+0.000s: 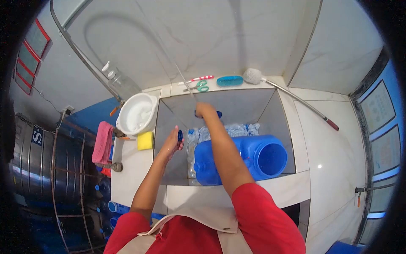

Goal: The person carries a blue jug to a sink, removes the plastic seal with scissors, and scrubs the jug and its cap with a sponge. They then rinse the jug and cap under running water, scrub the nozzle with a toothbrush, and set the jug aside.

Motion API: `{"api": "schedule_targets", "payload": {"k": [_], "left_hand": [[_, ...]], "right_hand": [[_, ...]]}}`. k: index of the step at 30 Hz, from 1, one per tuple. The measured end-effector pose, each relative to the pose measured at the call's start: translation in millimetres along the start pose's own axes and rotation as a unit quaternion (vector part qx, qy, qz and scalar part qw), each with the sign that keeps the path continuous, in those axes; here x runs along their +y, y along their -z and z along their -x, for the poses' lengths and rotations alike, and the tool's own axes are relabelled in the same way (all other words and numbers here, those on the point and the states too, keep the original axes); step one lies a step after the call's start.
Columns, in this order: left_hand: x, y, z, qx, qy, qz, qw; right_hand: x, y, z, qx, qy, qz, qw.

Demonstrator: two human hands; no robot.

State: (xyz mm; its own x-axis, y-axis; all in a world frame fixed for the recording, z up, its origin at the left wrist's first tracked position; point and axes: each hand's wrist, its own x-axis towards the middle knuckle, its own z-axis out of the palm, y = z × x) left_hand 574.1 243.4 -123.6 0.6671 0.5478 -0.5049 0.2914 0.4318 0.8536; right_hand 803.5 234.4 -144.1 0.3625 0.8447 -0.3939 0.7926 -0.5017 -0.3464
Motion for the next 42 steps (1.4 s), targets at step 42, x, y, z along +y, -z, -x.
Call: {"api": "schedule_targets", "payload": {"k": [42], "left_hand": [[-14.9,-102.9,133.0,-0.056,-0.528,-0.506,0.680]], "right_hand": [[5.0,9.2,3.8,0.070,-0.019,-0.102,0.992]]}}
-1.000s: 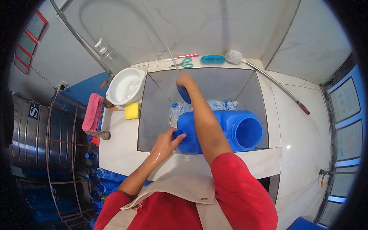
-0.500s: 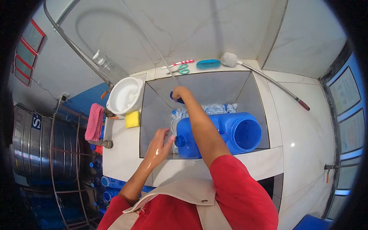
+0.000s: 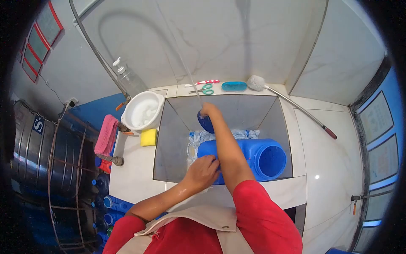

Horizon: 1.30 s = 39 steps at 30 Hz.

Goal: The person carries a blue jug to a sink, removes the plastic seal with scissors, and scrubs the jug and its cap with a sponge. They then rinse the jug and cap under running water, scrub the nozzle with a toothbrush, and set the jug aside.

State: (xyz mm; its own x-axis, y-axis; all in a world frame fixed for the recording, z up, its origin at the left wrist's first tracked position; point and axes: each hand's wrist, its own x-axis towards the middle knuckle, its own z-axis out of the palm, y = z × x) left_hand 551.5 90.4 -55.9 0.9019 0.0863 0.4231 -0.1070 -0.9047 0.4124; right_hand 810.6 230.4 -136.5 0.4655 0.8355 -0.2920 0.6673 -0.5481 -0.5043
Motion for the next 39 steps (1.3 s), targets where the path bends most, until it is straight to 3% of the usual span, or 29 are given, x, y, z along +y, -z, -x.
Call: {"api": "schedule_targets", "payload": {"k": [3,5,6,8,9,11,12,13,15,17,21,22,23,24,25,26,28,29,31,33,35,36,37,39], "left_hand": [[17.5,-7.3,-6.0,-0.051,0.041,-0.069,0.995],[13.8,-19.8,-14.1,0.044,-0.067,-0.267,0.960],[13.6,-20.5,-18.6,0.046,-0.070,-0.261,0.962],[13.5,-21.5,-24.9,-0.164,0.050,-0.294,0.940],[9.0,-22.5,-22.3,-0.165,0.040,-0.289,0.942],[-4.6,-22.5,-13.7,-0.106,-0.060,-0.225,0.967],[-2.8,-21.8,-16.9,-0.127,-0.016,-0.087,0.988],[-5.9,-21.6,-20.0,-0.130,-0.021,-0.081,0.988],[-19.7,-22.5,-24.0,-0.169,0.007,-0.015,0.985],[-30.1,-24.1,-23.8,-0.147,-0.007,-0.014,0.989],[-45.5,-18.5,-42.8,-0.152,0.037,-0.047,0.987],[-45.6,-17.4,-47.7,-0.151,0.037,-0.054,0.986],[-44.8,-17.1,-51.6,-0.149,0.037,-0.061,0.986],[-43.6,-19.3,-54.2,-0.149,0.035,-0.061,0.986],[-42.7,-23.1,-56.6,-0.142,0.023,-0.059,0.988],[-43.1,-24.6,-59.6,-0.134,0.010,-0.058,0.989],[-46.0,-22.7,-60.3,-0.153,-0.008,-0.064,0.986],[-49.2,-20.5,-65.7,-0.163,-0.026,-0.071,0.984],[-59.0,-14.6,-75.9,-0.179,-0.053,-0.072,0.980],[-64.3,-12.9,-75.7,-0.196,-0.079,-0.077,0.974],[-62.8,-13.0,-82.6,-0.178,-0.080,-0.080,0.978],[-58.6,-13.9,-82.4,-0.173,-0.056,-0.092,0.979],[-56.7,-13.8,-81.6,-0.169,-0.052,-0.097,0.979],[-58.8,-15.5,-78.5,-0.131,0.015,-0.083,0.988]], "right_hand": [[22.8,14.3,6.6,0.024,0.021,0.069,0.997],[39.8,46.2,12.7,0.005,-0.039,0.049,0.998],[42.6,65.8,24.2,0.026,-0.024,0.100,0.994],[41.8,114.7,75.3,0.054,0.016,0.126,0.990],[40.6,143.5,109.2,0.064,0.042,0.102,0.992],[54.5,178.7,160.6,0.116,0.055,-0.020,0.992],[53.9,190.2,190.4,0.118,0.037,-0.114,0.986],[56.1,189.6,216.9,0.118,0.020,-0.207,0.971],[78.3,175.0,247.3,0.105,0.018,-0.253,0.961],[84.1,153.9,277.2,0.090,0.013,-0.306,0.948],[108.6,88.2,288.8,0.097,-0.013,-0.182,0.978],[113.6,63.8,280.3,0.217,0.048,-0.125,0.967],[101.3,55.8,282.8,0.219,0.048,-0.125,0.967],[82.1,51.6,286.7,0.278,0.066,0.085,0.955],[67.1,52.6,290.9,0.323,0.080,0.290,0.897],[55.9,60.0,295.6,0.325,0.079,0.291,0.896],[41.2,67.0,307.8,0.202,0.112,0.274,0.934],[45.2,68.3,307.3,0.202,0.111,0.276,0.933],[54.9,66.1,307.5,0.126,0.258,0.335,0.897],[55.0,61.5,302.3,0.153,0.279,0.330,0.889],[56.3,52.9,285.8,0.258,0.126,0.259,0.922],[51.1,51.7,283.4,0.282,0.047,0.292,0.913],[46.7,53.9,276.4,0.283,0.054,0.292,0.912],[31.5,64.7,263.6,0.268,-0.138,0.249,0.920]]}}
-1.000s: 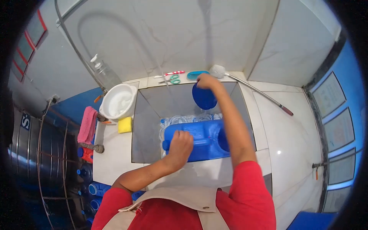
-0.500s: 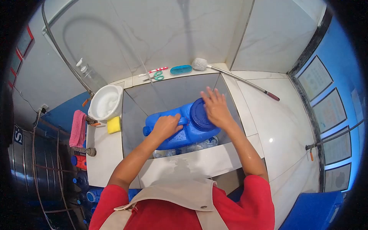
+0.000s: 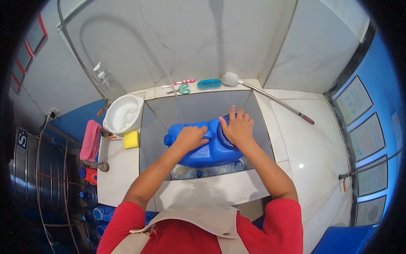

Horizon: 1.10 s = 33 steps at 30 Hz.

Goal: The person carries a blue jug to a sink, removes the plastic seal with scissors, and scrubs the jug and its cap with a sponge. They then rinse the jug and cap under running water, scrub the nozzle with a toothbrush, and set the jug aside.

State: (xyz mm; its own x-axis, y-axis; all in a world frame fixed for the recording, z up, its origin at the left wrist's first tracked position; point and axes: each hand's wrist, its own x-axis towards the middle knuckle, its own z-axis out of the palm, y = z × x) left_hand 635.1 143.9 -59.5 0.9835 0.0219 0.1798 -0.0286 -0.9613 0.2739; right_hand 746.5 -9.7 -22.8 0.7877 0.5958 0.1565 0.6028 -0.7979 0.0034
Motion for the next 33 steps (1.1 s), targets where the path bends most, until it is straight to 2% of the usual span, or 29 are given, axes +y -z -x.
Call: {"api": "schedule_targets", "payload": {"k": [1,3,4,6,8,9,10,11,12,13,14,16,20,22,23,25,26,28,29,31,33], "left_hand": [[-1.2,-0.6,1.5,0.003,0.025,0.002,1.000],[-16.6,-1.8,13.8,0.020,0.060,0.007,0.998],[-27.4,-0.7,18.2,0.035,0.090,0.016,0.995],[-48.3,2.0,30.1,0.034,0.124,0.028,0.991],[-57.5,4.0,38.1,0.031,0.160,0.044,0.986],[-57.3,7.6,39.5,0.015,0.141,0.041,0.989],[-56.5,8.4,39.9,-0.002,0.123,0.040,0.992],[-57.3,7.9,36.5,0.001,0.129,0.042,0.991],[-59.4,7.7,30.5,0.021,0.116,0.043,0.992],[-62.1,7.0,24.3,0.041,0.104,0.044,0.993],[-65.8,3.9,16.8,0.041,0.108,0.043,0.992],[-81.0,-5.0,-1.0,0.187,0.113,-0.034,0.975],[-124.1,-16.8,-31.2,0.230,0.110,0.013,0.967],[-139.3,-12.5,-41.4,0.183,0.132,0.073,0.971],[-148.4,-14.5,-45.0,0.183,0.131,0.075,0.971],[-164.3,-19.5,-48.0,0.090,0.153,0.069,0.982],[-163.0,-16.6,-45.8,0.089,0.155,0.070,0.981],[-149.7,2.1,-38.9,-0.044,0.130,0.009,0.990],[-140.7,10.3,-34.0,-0.045,0.133,0.009,0.990],[-117.3,17.5,-22.6,-0.058,0.057,0.083,0.993],[-94.6,11.8,-14.5,-0.047,0.059,0.072,0.995]], "right_hand": [[-4.3,8.1,-7.8,0.006,0.007,-0.002,1.000],[-13.4,27.6,-20.2,-0.117,-0.114,-0.026,0.986],[-15.1,37.9,-28.4,-0.111,-0.105,-0.028,0.988],[-18.2,62.0,-41.3,-0.238,0.094,0.051,0.965],[-46.7,75.9,-65.4,-0.123,0.170,-0.012,0.978],[-64.7,75.8,-83.3,-0.059,0.209,-0.061,0.974],[-86.7,75.9,-103.1,-0.107,0.207,-0.213,0.949],[-109.1,72.9,-122.7,-0.155,0.198,-0.357,0.900],[-131.6,57.6,-141.7,-0.217,0.160,-0.486,0.831],[-148.1,37.3,-156.7,-0.275,0.115,-0.601,0.741],[-156.2,20.0,-165.5,-0.278,0.118,-0.601,0.740],[-168.8,-0.8,-179.1,-0.329,0.093,-0.587,0.734],[-160.5,-7.0,-182.7,-0.333,0.058,-0.572,0.748],[-155.1,-7.5,-186.0,-0.305,0.095,-0.525,0.789],[-154.1,-6.9,-187.6,-0.305,0.094,-0.524,0.789],[-154.9,-5.9,-190.1,-0.316,0.110,-0.489,0.806],[-155.9,-2.3,-188.3,-0.318,0.110,-0.489,0.805],[-158.7,6.8,-183.9,-0.316,0.125,-0.473,0.813],[-159.7,3.6,-185.2,-0.318,0.126,-0.473,0.812],[-153.3,-4.5,-188.7,-0.303,0.103,-0.537,0.780],[-129.6,-1.2,-187.5,-0.280,0.139,-0.511,0.800]]}}
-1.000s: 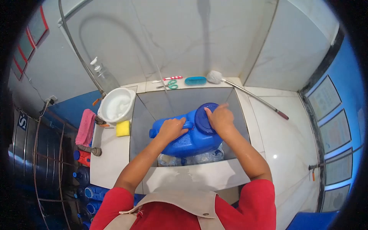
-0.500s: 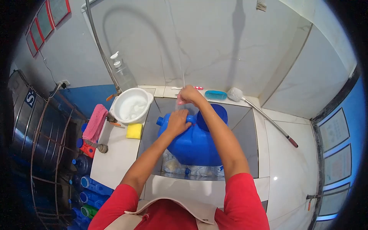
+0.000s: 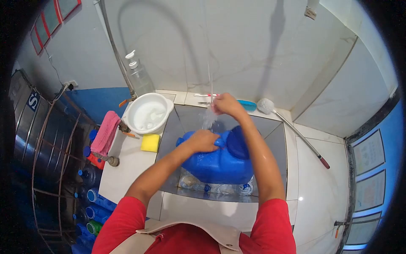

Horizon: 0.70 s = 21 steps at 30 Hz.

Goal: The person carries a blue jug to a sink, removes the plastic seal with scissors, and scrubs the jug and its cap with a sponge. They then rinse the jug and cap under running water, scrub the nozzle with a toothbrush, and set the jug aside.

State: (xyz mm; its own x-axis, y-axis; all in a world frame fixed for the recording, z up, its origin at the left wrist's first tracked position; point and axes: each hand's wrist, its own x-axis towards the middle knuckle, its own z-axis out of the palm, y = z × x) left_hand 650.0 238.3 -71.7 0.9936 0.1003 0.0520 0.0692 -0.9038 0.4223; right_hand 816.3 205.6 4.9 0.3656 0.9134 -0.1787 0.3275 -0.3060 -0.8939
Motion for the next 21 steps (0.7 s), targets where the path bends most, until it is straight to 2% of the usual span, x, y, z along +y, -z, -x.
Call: {"api": "schedule_targets", "payload": {"k": [2,3,4,5,7,9,10,12,13,15,16,17,18,19,21], "left_hand": [[19.2,-5.1,8.2,0.014,0.002,-0.013,1.000],[29.6,-6.1,11.9,0.017,0.008,-0.013,1.000],[38.4,-7.7,13.8,0.023,0.015,-0.014,1.000],[46.0,-11.1,14.9,0.030,0.022,-0.015,0.999],[59.9,-16.7,13.8,0.037,0.047,-0.004,0.998],[75.3,-21.7,6.8,0.051,0.061,-0.008,0.997],[82.4,-24.3,2.3,0.059,0.068,-0.013,0.996],[95.3,-31.9,-2.8,0.068,0.080,-0.019,0.994],[99.9,-35.1,-6.4,0.079,0.089,-0.022,0.993],[105.6,-37.0,-8.9,0.092,0.102,-0.028,0.990],[106.5,-36.6,-5.8,0.117,0.111,-0.028,0.987],[106.4,-37.3,-1.7,0.140,0.119,-0.029,0.983],[105.9,-37.6,2.4,0.137,0.121,-0.033,0.983],[105.7,-37.9,6.5,0.130,0.121,-0.043,0.983],[106.9,-44.1,14.8,0.127,0.122,-0.052,0.983]], "right_hand": [[5.5,22.6,41.4,0.026,0.132,0.202,0.970],[16.9,40.0,58.7,-0.031,0.081,0.295,0.951],[38.2,52.1,87.8,-0.070,0.051,0.231,0.969],[41.9,60.0,116.7,-0.121,-0.019,0.250,0.961],[66.9,54.2,164.7,0.008,0.079,0.156,0.985],[119.7,54.0,185.4,0.193,0.058,-0.006,0.979],[135.9,46.4,192.4,0.186,0.062,-0.004,0.981],[158.4,24.9,208.4,0.437,0.085,0.100,0.890],[152.4,4.7,219.7,0.433,0.090,0.099,0.891],[122.0,-35.3,248.5,0.489,0.063,0.143,0.858],[119.8,-31.4,262.6,0.487,0.066,0.139,0.859],[118.8,-27.9,276.4,0.370,0.025,-0.104,0.923],[120.5,-25.3,285.7,0.224,-0.018,-0.339,0.913],[123.9,-21.7,289.5,0.222,-0.019,-0.343,0.912],[131.2,-9.0,292.6,0.308,0.002,-0.270,0.912]]}}
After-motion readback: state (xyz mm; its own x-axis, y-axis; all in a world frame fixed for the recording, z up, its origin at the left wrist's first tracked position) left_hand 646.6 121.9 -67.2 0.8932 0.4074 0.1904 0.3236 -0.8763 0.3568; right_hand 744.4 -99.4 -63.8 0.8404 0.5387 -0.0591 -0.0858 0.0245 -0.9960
